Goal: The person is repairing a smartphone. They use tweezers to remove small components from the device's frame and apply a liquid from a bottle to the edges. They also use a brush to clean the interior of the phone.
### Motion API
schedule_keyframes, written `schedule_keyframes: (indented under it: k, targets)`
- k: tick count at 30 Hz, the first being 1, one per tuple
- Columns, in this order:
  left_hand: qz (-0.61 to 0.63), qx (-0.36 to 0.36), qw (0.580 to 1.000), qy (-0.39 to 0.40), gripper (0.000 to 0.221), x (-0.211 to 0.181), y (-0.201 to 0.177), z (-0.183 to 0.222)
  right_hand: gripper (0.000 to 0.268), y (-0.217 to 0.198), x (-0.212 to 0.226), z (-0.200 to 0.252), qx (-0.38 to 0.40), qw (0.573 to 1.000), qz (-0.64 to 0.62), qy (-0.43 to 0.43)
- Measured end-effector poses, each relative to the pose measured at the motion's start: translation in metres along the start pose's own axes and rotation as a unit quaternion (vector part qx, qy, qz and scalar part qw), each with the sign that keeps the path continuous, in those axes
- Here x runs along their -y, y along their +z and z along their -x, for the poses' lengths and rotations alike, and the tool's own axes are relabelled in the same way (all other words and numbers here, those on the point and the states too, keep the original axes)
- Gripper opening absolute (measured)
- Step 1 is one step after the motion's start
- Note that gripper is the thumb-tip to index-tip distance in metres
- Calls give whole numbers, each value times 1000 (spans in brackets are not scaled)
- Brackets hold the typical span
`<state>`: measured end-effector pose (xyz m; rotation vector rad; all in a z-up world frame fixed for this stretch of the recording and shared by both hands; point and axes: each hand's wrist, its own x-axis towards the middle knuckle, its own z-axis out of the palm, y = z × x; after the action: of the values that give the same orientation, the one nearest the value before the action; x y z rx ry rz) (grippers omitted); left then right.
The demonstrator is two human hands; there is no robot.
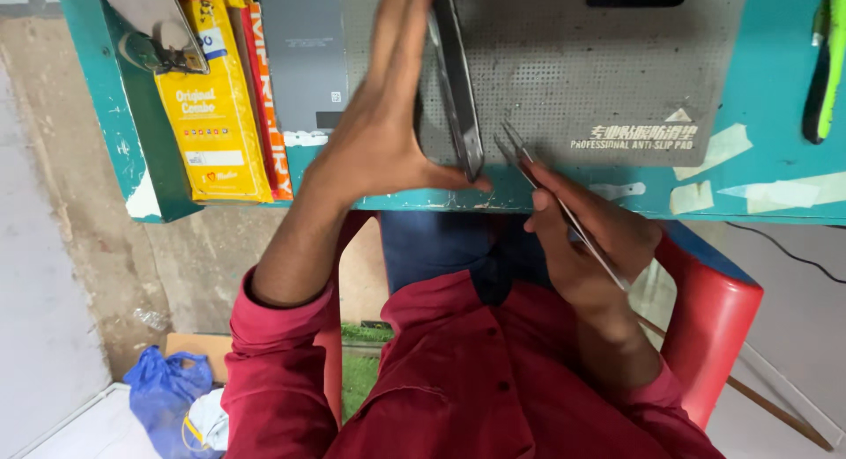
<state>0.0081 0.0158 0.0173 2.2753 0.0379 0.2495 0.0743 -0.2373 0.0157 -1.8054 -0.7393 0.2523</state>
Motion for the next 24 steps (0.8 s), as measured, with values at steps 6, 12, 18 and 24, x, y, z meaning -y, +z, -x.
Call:
schedule_keyframes:
  k: [6,12,18,24]
  targets:
    - [5,-1,1000,-29,158,24,-1,-1,25,2,-1,0,17,998,43,-33]
    - [-2,10,999,-34,156,34,1,3,26,4,-7,-1,20,996,51,-66]
    - [-7,16,1000,-23,154,41,2,10,27,4,-10,0,29,995,38,-86]
    - [-4,23,999,-41,153,44,3,8,28,2,-9,1,31,995,33,-85]
